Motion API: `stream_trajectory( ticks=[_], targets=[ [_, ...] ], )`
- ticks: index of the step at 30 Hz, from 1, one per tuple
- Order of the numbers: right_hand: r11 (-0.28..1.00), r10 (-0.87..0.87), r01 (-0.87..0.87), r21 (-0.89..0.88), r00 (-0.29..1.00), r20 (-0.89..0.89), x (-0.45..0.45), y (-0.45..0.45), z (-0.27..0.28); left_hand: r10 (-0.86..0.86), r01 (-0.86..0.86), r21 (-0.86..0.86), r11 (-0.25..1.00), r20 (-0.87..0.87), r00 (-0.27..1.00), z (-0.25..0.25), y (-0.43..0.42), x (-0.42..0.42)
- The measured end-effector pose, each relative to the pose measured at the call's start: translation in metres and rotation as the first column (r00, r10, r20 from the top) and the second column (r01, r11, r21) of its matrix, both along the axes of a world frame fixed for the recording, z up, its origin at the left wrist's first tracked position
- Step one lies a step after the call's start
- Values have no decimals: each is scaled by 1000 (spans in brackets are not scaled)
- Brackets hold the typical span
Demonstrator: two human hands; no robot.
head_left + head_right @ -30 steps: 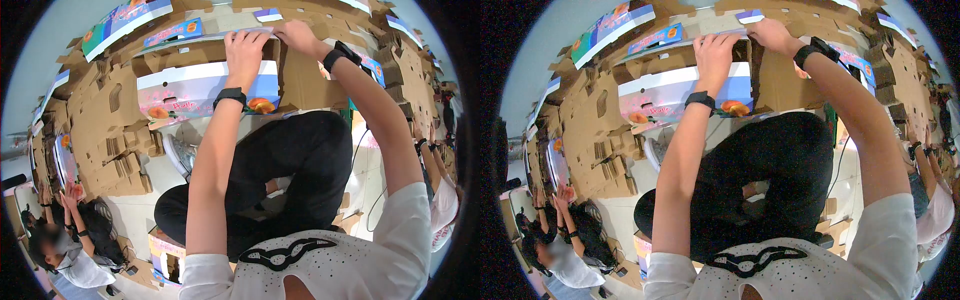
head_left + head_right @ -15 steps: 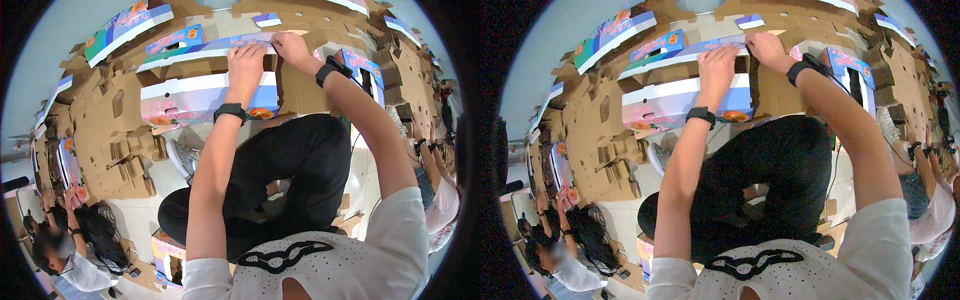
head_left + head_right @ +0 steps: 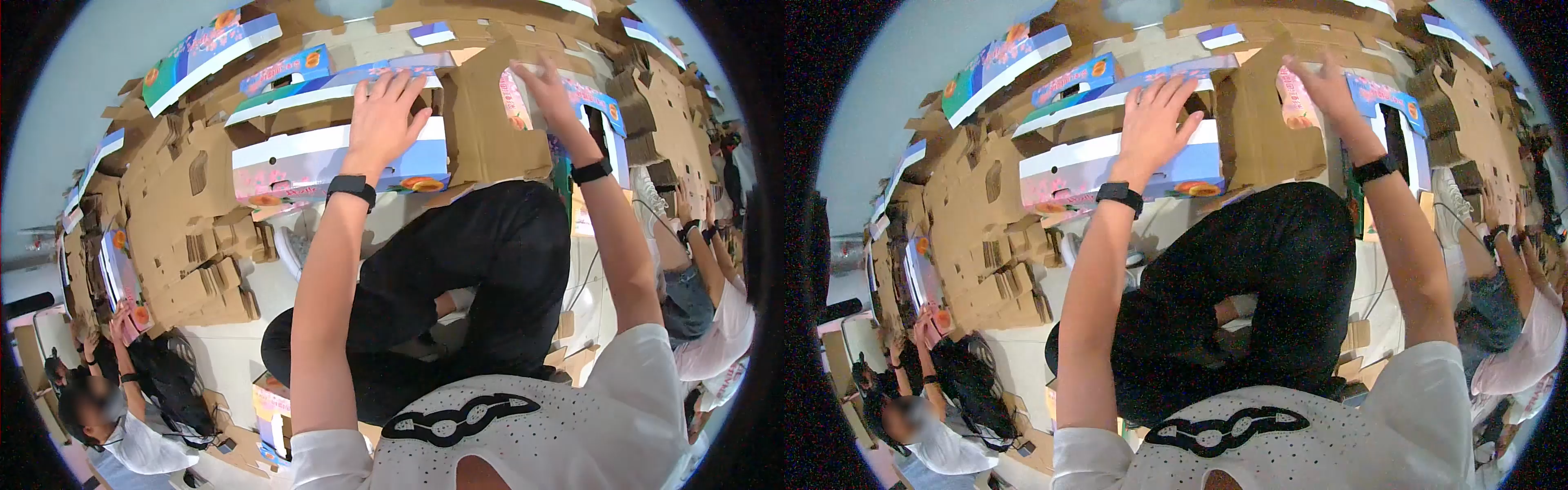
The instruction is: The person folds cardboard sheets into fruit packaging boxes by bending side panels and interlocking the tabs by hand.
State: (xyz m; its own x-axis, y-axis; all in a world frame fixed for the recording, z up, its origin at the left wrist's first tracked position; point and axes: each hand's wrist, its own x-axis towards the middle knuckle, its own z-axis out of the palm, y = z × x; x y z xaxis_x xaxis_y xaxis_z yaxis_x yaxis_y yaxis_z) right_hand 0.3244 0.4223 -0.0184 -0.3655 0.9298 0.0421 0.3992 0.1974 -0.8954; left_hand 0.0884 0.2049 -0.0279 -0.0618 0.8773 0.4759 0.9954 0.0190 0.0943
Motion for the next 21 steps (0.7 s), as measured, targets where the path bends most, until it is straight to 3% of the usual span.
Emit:
stream_trajectory(
  ticks=[3,6,7,8,9,12,15,16,19,21],
  targets=[
    [872,74,-255,-418,913,-401,-15,3,-47,15,-15,-6,1000,-31,999,-2,0,0],
    [891,388,-426,-154,893,-226,-53,-60,6,-4,4,1,1000,-40,999,0,-1,-3],
    [829,507,-519,-209,855,-111,-63,-51,-4,2,-2,-5,1000,-41,999,-1,1,-4],
    [896,441,-441,53,897,16,-77,-50,-17,9,-9,-9,1000,-44,999,-1,4,-7],
    [879,336,-356,316,934,118,-90,-49,-29,15,-16,-17,1000,-45,999,-5,6,-10],
    [980,199,-200,8,978,58,-108,-38,-22,68,-71,43,997,70,995,-18,9,-25],
    [900,192,-312,-304,911,-365,-105,-56,-14,43,-55,87,995,132,990,-21,12,-23],
    [934,272,-319,-163,928,-254,-107,-53,-27,50,-60,91,994,117,992,-20,12,-22],
    [954,296,-299,29,952,79,-117,-52,-45,54,-63,95,993,99,994,-19,10,-17],
    [964,246,-257,68,959,138,-118,-55,-50,39,-49,84,995,111,993,-16,7,-15]
  ],
)
